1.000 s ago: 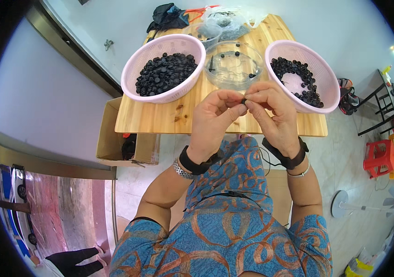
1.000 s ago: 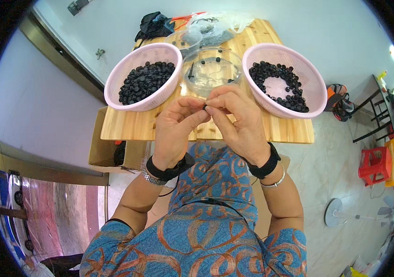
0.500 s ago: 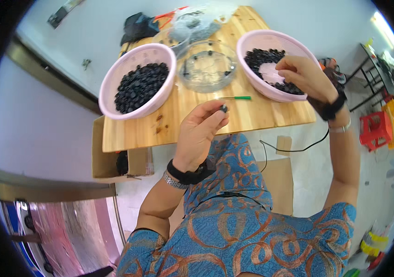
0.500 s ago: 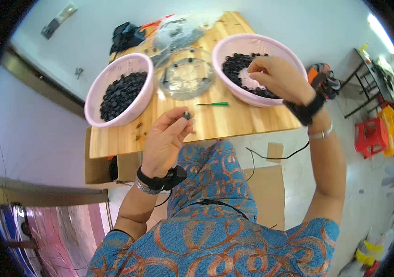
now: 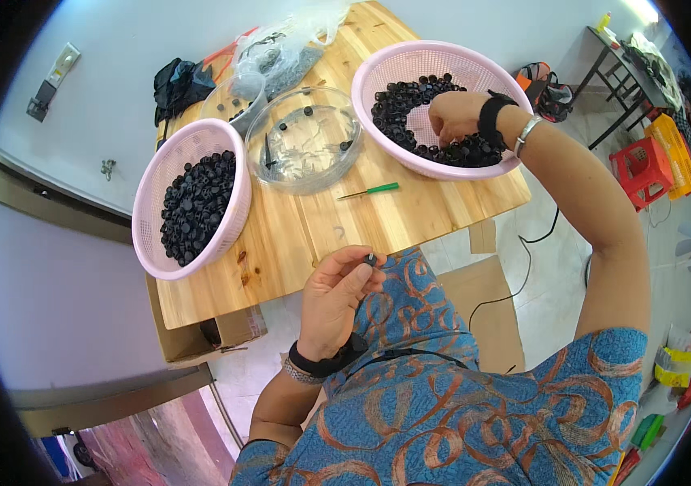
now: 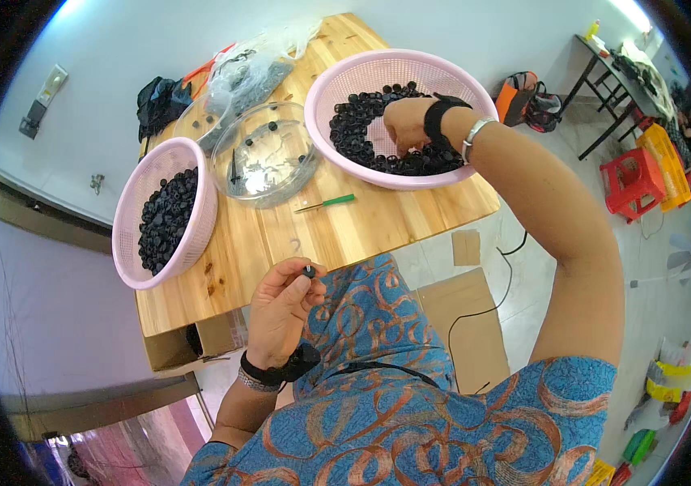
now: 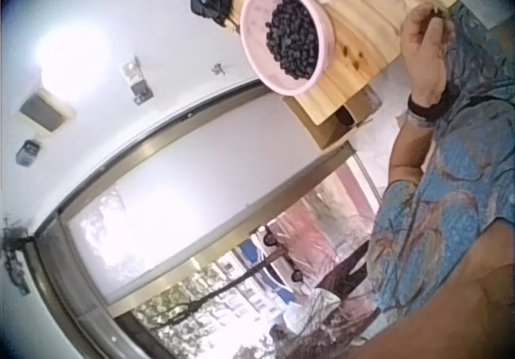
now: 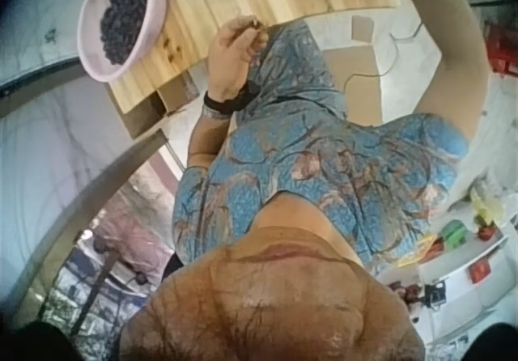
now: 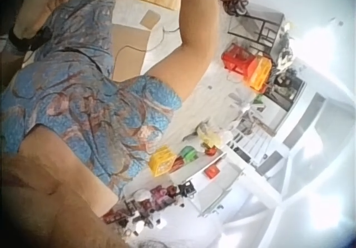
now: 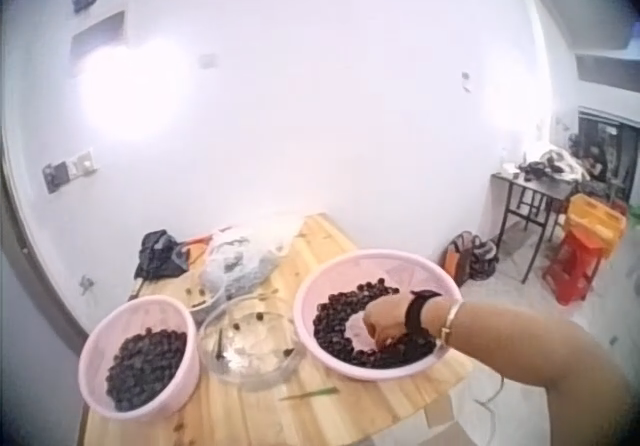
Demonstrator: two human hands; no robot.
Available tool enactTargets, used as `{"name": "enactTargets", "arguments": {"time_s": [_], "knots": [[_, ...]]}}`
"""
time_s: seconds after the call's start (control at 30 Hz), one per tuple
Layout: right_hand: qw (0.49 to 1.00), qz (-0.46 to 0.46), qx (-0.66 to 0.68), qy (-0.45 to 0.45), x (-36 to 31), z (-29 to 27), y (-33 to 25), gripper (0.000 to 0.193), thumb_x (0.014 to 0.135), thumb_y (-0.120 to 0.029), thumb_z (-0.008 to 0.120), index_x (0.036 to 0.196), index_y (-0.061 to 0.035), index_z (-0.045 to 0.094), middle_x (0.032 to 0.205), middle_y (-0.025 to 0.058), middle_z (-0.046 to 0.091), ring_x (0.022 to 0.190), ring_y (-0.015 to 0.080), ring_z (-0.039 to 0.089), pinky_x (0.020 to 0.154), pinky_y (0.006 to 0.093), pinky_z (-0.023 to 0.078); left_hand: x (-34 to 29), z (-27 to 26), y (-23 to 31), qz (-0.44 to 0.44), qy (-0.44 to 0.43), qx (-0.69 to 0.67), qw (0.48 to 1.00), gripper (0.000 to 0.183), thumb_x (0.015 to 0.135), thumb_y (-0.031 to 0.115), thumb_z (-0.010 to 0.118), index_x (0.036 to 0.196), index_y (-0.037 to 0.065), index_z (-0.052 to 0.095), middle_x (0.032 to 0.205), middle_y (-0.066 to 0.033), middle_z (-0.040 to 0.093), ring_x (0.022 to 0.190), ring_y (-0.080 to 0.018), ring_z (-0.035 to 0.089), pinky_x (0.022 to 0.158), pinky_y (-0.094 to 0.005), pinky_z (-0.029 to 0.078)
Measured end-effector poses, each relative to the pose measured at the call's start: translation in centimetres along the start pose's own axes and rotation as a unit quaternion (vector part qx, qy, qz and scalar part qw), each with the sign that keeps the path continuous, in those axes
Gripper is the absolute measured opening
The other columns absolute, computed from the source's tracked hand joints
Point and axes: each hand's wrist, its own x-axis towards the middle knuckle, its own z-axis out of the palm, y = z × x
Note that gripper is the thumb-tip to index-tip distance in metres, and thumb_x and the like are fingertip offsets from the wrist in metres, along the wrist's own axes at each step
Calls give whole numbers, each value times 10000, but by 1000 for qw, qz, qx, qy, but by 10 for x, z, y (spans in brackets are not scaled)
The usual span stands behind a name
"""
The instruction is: Assembling and sorting small black plastic shoe components at a workbench.
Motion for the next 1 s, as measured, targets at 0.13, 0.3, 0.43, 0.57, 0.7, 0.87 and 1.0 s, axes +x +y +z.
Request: {"name": "enactTargets", "arguments": {"time_s": [0.13, 0.3, 0.43, 0.57, 0.7, 0.87, 1.0], "knots": [[1000, 0, 4, -27, 10, 1, -7, 136, 642, -75, 665, 761, -10, 673, 634, 128, 625, 552, 206, 610, 480, 319, 476, 5, 0, -1, -10, 6, 5, 1000, 180, 872, 50, 523, 1050, 32, 540, 994, -100, 598, 824, -134, 589, 719, -244, 485], [995, -78, 51, -20, 17, 10, -3, 178, 636, -63, 646, 801, 0, 676, 669, 132, 636, 581, 201, 619, 493, 316, 479, 9, 0, -2, -24, 10, 10, 1000, 183, 871, 46, 524, 1052, 29, 540, 985, -96, 598, 816, -132, 583, 711, -244, 482], [998, -58, 31, -18, 6, 0, -11, 163, 660, -84, 634, 783, 19, 662, 683, 130, 635, 632, 180, 624, 544, 307, 482, 11, 3, -1, 1, 2, -1, 1000, 199, 870, 44, 524, 1067, 26, 536, 986, -95, 594, 819, -129, 578, 725, -239, 478], [964, -80, 231, 106, -38, -18, -34, 166, 740, -100, 608, 866, 8, 620, 696, 54, 611, 597, 119, 574, 529, 258, 464, 12, 7, 7, 40, 26, -22, 999, 214, 871, 42, 520, 1084, 21, 527, 1028, -100, 579, 858, -134, 571, 753, -246, 481], [883, -193, 385, 186, -90, -2, -90, 136, 760, -66, 630, 875, -3, 592, 680, 10, 550, 605, 59, 507, 521, 220, 409, 12, 11, 16, 70, 63, -66, 993, 222, 884, 50, 503, 1104, 17, 512, 1057, -107, 567, 893, -139, 564, 771, -253, 481], [834, -278, 353, 322, -118, 56, -142, 181, 753, -95, 663, 915, -43, 601, 886, 47, 578, 746, 111, 546, 602, 229, 441, 11, 26, 14, 112, 27, -118, 986, 246, 907, 84, 479, 1146, 23, 492, 1073, -99, 565, 944, -145, 560, 813, -264, 478], [812, -272, 272, 440, -116, 88, -157, 222, 712, -65, 680, 912, -30, 590, 982, 88, 564, 805, 183, 566, 629, 258, 468, 2, 25, 2, 116, -1, -138, 984, 237, 904, 76, 485, 1133, 20, 507, 1041, -84, 581, 933, -146, 571, 810, -272, 487]]}}
